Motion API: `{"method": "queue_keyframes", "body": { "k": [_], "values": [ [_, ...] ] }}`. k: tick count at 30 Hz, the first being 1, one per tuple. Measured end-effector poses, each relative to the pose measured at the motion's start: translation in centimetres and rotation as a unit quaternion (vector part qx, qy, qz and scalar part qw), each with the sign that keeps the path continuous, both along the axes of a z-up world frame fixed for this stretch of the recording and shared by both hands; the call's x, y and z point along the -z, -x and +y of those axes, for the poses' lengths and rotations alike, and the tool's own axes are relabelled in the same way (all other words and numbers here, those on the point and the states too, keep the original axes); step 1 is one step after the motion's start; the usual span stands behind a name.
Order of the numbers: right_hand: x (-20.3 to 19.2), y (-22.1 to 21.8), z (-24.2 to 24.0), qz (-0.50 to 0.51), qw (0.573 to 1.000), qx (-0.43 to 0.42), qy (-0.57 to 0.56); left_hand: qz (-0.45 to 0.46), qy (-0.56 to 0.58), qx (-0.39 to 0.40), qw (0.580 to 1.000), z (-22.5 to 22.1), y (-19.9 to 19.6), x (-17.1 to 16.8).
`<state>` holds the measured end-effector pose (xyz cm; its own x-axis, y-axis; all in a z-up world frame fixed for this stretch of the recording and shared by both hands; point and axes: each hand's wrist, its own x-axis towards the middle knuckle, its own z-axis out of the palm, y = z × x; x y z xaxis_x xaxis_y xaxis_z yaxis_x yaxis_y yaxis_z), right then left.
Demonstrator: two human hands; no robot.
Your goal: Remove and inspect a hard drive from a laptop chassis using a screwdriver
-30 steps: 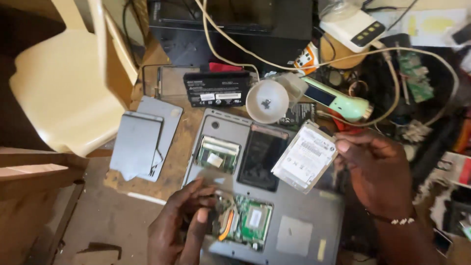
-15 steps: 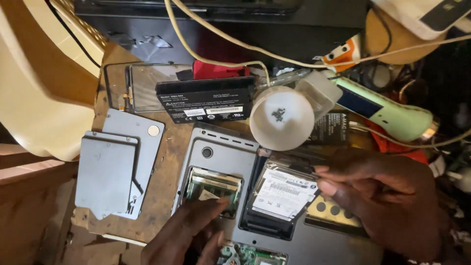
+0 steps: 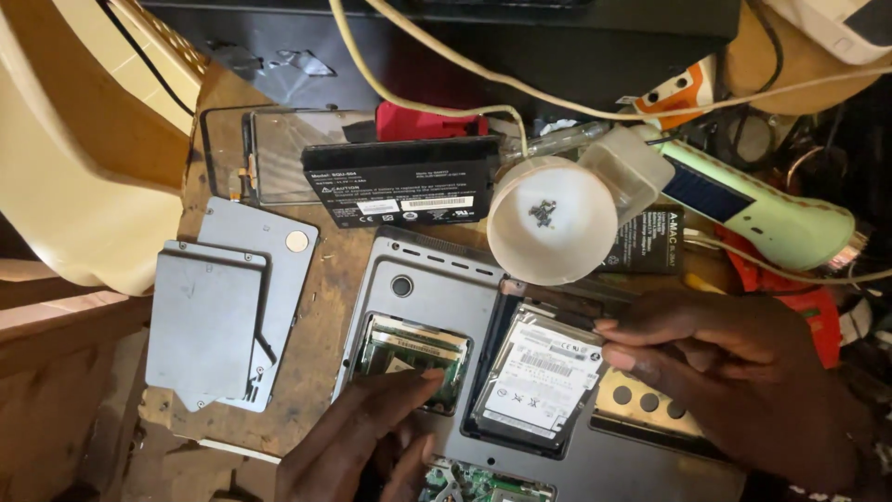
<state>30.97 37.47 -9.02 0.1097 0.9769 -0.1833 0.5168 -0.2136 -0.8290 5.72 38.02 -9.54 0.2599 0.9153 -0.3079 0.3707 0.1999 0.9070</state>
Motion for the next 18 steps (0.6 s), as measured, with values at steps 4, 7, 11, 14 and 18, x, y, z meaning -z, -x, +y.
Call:
{"method": "queue_keyframes", "body": {
  "k": [4,7,11,14,18],
  "values": [
    [-0.4,0.3,0.7,-0.020,1.000,-0.018,-0.011,0.043,-0.100,-0.001,0.994,0.4,-1.3,-1.2],
    [-0.8,0.9,1.2,-0.032,0.999,-0.028,-0.019,0.050,-0.136,0.055,0.988,0.6,-0.8,-0.9],
    [-0.9,1.1,1.1,-0.055,0.997,-0.047,-0.037,0.077,-0.134,0.025,0.988,0.6,-1.4,-1.9],
    [-1.4,1.6,0.7,-0.042,0.999,0.014,0.025,0.042,-0.116,0.000,0.992,0.8,-1.2,-2.0],
    [-1.9,2.1,0.4,-0.012,1.000,0.003,-0.029,-0.011,-0.153,0.062,0.986,0.6,-0.2,-1.9]
  ]
}}
